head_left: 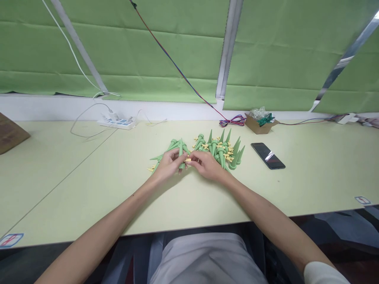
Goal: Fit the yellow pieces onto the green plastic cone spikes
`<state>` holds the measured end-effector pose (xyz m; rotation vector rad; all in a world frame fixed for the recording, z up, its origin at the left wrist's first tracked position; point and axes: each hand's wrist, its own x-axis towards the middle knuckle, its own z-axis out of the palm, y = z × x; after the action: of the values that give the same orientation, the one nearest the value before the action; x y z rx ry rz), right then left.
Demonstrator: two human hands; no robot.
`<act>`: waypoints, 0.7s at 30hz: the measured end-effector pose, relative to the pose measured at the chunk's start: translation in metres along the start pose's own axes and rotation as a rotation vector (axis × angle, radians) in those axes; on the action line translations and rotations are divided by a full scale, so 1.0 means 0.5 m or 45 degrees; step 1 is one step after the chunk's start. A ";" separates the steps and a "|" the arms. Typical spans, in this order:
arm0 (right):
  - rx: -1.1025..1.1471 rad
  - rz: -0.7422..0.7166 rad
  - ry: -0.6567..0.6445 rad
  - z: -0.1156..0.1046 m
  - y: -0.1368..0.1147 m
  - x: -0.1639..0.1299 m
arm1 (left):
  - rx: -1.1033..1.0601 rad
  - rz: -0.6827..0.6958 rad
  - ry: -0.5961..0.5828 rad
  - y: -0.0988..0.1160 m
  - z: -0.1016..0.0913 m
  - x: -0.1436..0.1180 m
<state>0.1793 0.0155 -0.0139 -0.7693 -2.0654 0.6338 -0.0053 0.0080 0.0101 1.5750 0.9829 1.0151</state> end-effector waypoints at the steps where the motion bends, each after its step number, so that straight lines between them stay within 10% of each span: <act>1: -0.003 -0.008 -0.008 0.000 0.001 0.000 | 0.003 0.002 -0.004 0.000 0.000 0.000; 21: 0.073 0.008 0.052 0.002 -0.006 0.002 | -0.087 -0.051 0.039 0.009 -0.002 -0.001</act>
<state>0.1774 0.0139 -0.0120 -0.7504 -1.9996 0.6724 -0.0057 0.0071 0.0145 1.4825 0.9866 1.0369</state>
